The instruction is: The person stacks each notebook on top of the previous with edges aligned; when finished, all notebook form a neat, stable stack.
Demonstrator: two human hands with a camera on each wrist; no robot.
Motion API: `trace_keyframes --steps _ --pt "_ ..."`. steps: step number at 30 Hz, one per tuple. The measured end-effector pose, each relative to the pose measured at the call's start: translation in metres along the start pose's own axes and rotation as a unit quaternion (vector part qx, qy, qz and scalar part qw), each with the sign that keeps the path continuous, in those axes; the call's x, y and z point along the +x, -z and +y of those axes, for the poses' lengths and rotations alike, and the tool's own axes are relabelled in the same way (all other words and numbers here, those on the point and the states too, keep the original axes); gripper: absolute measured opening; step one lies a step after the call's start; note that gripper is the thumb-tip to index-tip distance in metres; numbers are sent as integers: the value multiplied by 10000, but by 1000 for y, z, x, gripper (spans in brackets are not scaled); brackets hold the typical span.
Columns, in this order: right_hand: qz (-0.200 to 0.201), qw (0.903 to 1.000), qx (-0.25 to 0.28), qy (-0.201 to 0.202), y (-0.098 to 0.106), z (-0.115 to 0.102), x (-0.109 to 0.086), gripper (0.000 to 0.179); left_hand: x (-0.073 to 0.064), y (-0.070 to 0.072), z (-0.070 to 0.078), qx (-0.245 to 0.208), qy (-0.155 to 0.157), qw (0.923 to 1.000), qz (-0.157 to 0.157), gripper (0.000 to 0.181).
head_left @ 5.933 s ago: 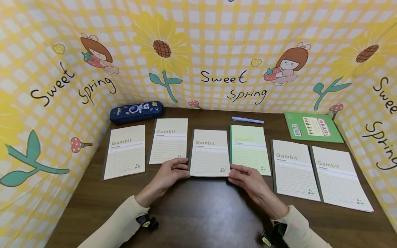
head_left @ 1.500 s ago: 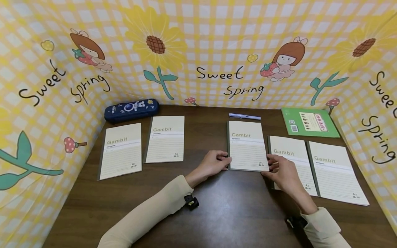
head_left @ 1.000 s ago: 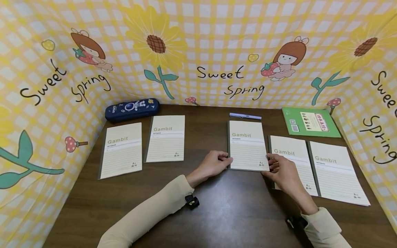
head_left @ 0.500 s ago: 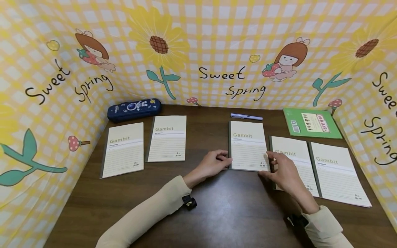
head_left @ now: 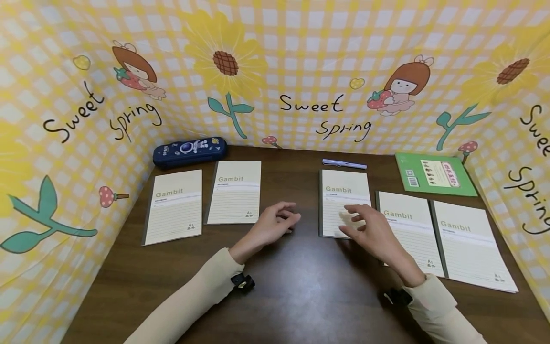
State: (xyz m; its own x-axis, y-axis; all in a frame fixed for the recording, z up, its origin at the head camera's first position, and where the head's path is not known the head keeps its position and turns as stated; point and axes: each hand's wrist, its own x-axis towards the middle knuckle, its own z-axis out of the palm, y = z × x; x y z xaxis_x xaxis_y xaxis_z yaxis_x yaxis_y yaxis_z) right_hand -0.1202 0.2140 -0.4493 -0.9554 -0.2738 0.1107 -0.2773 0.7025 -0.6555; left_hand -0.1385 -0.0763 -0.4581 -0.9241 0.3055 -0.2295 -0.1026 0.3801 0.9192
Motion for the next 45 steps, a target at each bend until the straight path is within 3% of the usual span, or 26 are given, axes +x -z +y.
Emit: trace_keyframes --steps 5,10,14,18,21,25,31,37,45 --pt "-275 9990 203 293 -21 -13 16 49 -14 29 -7 673 -416 9963 321 43" --pt "-540 9961 336 615 -37 -26 30 48 -27 57 -18 1245 -654 9856 940 36" --pt "-730 9931 333 853 -48 -37 40 47 -37 79 -30 1805 -808 9688 1496 35" --pt "-1014 9882 231 1128 -61 -48 49 46 -50 99 -44 2525 -773 9477 1795 38" --pt "-1255 9813 69 1455 -71 -57 57 48 -60 111 -52 2891 -683 9389 1737 42" --pt "-1671 9691 -208 1803 -84 -71 65 55 -70 119 -60 3256 -631 9338 1344 50" --pt "-2319 9481 -692 2063 -105 -86 72 72 -79 118 -66 3751 -640 9214 784 62" --pt "-2540 9265 -1227 2491 -120 -95 76 80 -78 114 -69 3956 -665 9142 585 67" --pt "-2775 9194 -1491 2356 -127 -100 77 79 -79 112 -69 4146 -653 9061 528 71"
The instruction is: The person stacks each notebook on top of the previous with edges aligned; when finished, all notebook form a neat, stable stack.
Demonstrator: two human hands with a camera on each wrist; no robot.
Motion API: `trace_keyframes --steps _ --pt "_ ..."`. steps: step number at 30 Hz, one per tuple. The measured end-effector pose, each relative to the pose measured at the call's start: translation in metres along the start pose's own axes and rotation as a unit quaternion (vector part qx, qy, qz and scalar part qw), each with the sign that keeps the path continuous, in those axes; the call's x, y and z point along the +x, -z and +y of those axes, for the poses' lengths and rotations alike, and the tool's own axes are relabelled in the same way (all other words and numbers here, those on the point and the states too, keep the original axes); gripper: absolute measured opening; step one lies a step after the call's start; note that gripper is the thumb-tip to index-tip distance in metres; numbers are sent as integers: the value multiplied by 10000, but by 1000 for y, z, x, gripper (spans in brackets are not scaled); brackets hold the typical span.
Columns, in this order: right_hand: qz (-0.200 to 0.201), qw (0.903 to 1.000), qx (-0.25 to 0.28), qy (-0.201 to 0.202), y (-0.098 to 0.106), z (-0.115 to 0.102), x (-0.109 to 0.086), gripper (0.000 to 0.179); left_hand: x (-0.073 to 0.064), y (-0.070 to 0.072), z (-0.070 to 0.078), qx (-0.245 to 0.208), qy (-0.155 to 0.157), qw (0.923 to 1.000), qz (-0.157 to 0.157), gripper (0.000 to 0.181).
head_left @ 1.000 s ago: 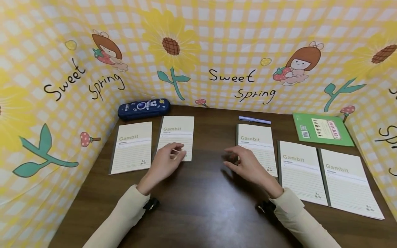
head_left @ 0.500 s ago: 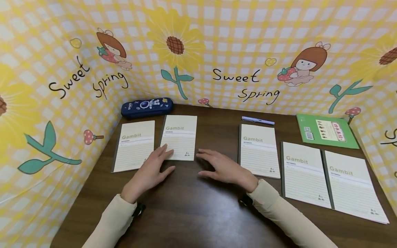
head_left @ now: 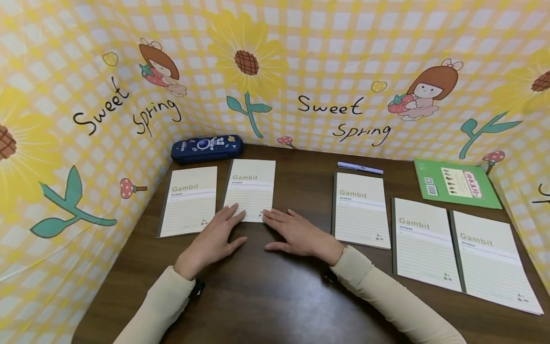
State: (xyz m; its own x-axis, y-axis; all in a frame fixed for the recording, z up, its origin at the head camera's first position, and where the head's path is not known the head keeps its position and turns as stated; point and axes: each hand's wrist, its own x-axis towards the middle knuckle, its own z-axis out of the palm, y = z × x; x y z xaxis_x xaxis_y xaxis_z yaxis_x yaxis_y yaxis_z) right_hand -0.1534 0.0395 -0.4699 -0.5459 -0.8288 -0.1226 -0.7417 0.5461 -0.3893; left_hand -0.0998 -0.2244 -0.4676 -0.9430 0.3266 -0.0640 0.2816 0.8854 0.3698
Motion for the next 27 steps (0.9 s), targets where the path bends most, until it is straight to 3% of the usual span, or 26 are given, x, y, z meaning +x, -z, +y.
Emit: trace_keyframes --steps 8,27 --pt "29 9999 15 -129 -2 5 -9 78 0 -3 13 44 -91 9999 -94 71" --pt "23 9987 -1 -518 -1 17 -55 73 -5 -22 55 39 -440 9977 -506 71"
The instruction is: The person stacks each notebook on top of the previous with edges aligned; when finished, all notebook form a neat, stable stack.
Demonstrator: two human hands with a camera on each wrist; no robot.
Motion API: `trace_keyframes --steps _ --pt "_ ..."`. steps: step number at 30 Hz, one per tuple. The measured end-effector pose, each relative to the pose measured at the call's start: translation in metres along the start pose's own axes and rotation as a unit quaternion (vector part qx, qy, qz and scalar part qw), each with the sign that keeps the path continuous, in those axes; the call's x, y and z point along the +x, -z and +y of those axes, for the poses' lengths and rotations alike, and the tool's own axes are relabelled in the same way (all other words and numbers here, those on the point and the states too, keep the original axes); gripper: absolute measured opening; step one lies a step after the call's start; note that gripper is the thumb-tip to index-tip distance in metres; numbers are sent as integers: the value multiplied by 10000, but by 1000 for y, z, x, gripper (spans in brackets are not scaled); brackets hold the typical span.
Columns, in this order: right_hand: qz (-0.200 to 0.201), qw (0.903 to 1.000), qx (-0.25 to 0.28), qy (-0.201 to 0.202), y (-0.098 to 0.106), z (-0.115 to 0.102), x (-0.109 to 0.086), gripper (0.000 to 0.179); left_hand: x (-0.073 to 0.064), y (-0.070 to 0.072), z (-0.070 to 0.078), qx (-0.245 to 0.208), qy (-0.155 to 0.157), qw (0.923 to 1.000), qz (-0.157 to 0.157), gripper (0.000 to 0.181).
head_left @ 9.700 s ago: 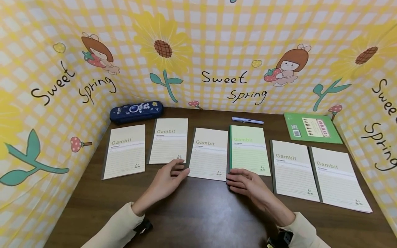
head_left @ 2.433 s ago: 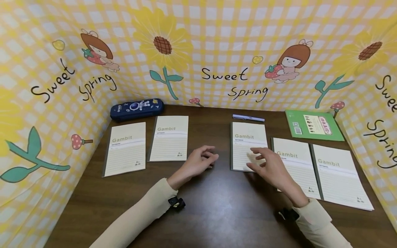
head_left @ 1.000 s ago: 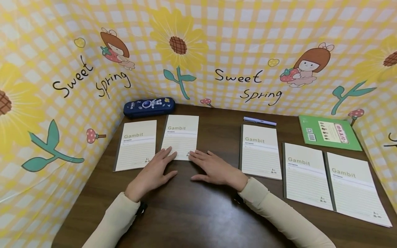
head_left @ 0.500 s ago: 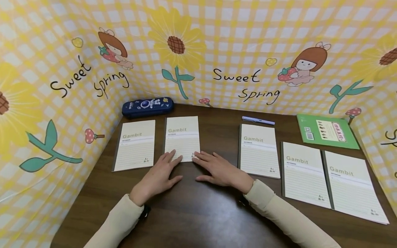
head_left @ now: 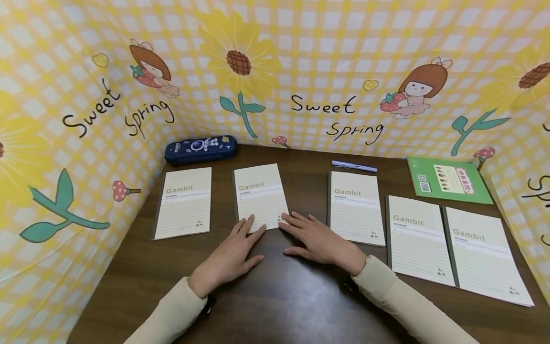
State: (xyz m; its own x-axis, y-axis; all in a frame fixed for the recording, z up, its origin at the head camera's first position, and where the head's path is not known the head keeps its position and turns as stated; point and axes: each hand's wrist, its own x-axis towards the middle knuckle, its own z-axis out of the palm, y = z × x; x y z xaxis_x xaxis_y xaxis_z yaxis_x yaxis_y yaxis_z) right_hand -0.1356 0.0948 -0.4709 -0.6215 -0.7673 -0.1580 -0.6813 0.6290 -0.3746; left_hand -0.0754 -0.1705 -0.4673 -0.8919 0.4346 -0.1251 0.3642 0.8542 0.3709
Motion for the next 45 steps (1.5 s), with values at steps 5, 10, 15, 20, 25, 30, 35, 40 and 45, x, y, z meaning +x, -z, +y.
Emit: trace_keyframes --steps 5,10,15,20,25,30,35,40,45 --pt "-10 10000 59 -53 0 2 -6 73 0 -3 5 8 -60 10000 -42 70" --pt "72 9998 180 -17 0 3 -7 72 1 -3 5 -32 -81 9999 70 68" --pt "144 9996 255 38 2 4 -7 71 2 -2 3 -160 -83 9997 153 67" --pt "337 9983 465 57 3 4 -5 71 4 0 -2 -404 -114 9982 431 69" --pt "793 9920 978 -135 3 6 -2 74 8 1 -7 -912 107 9906 1012 72" --pt "1402 9769 1551 -440 4 5 1 72 10 7 -10 -1508 693 9731 1596 69" --pt "1621 9492 2533 -933 4 1 -1 71 8 14 -12 -2235 1233 9508 1757 69" --pt "1677 9243 3157 -1337 1 0 -2 68 4 20 -14 -3118 1653 9267 1293 70" --pt "1630 9031 3680 -1495 0 -2 1 66 -1 22 -16 -3654 1874 9039 1199 72"
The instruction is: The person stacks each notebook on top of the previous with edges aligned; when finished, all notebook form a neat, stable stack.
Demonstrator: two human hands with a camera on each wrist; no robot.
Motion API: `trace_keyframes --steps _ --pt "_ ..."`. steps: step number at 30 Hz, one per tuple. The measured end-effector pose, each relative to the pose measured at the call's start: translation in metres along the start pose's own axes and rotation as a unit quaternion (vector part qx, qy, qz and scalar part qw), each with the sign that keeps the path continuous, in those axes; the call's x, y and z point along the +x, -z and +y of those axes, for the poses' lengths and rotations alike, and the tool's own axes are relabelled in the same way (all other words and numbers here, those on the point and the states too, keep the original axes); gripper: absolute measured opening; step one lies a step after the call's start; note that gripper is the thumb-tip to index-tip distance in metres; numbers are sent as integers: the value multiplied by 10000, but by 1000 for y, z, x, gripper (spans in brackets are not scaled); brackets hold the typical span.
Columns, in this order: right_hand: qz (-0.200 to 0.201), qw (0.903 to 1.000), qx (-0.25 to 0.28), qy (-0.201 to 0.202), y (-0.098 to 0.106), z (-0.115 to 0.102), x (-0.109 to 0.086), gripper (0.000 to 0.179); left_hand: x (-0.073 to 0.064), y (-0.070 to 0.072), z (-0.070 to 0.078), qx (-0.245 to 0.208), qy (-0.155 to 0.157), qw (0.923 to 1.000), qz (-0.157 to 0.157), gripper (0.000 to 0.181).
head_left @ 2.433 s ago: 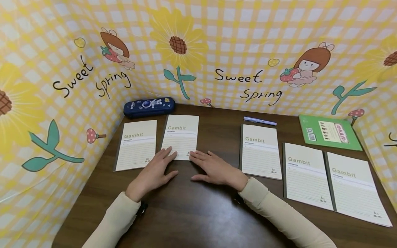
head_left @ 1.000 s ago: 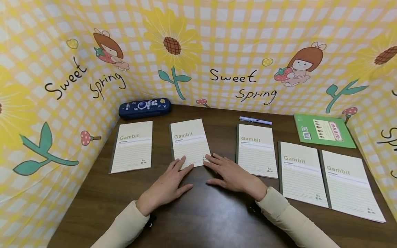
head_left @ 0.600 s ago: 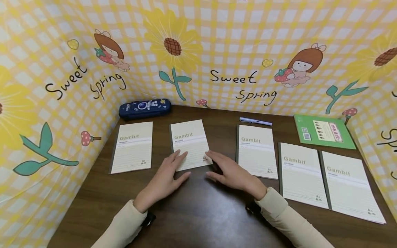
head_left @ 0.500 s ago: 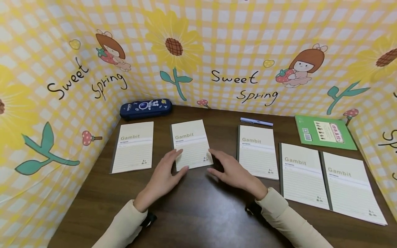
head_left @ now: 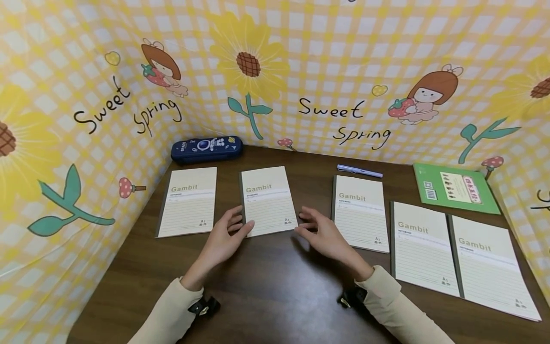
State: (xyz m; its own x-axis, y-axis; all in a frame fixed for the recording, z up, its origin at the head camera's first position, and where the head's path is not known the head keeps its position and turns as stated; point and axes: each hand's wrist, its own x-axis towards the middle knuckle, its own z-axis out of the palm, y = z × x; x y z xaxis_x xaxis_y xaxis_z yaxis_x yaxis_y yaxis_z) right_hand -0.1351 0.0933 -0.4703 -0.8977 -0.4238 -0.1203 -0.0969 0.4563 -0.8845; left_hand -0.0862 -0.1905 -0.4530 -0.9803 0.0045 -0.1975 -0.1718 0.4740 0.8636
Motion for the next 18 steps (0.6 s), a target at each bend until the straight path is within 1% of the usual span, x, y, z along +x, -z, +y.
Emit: trace_keyframes --steps 2,3,5,7,9,10,11,13,17,18 --pt "-34 9993 333 -146 -1 -1 0 66 -1 0 -1 -175 67 9998 4 72" --pt "-48 9979 593 -247 -2 -2 1 65 -2 0 -1 -298 116 9995 8 72" --pt "-35 9919 1178 -472 -3 -1 2 66 0 0 -1 -683 246 9974 -10 71" --pt "7 9815 1786 -689 -4 0 4 66 2 0 -1 -1178 425 9921 -8 67" --pt "42 9679 2349 -891 -4 1 5 65 3 1 0 -1648 600 9845 27 65" --pt "66 9625 2526 -981 -4 1 6 65 4 2 0 -1850 686 9803 30 64" --pt "102 9577 2676 -1056 -4 1 6 64 4 2 1 -2007 758 9767 27 63" --pt "150 9525 2814 -1155 -3 1 6 64 4 2 0 -2193 882 9717 -11 63" --pt "199 9524 2764 -1272 0 0 5 64 3 1 -3 -2490 1058 9625 -208 63" --pt "201 9525 2748 -1298 0 0 5 64 2 1 -4 -2528 1076 9612 -247 63"
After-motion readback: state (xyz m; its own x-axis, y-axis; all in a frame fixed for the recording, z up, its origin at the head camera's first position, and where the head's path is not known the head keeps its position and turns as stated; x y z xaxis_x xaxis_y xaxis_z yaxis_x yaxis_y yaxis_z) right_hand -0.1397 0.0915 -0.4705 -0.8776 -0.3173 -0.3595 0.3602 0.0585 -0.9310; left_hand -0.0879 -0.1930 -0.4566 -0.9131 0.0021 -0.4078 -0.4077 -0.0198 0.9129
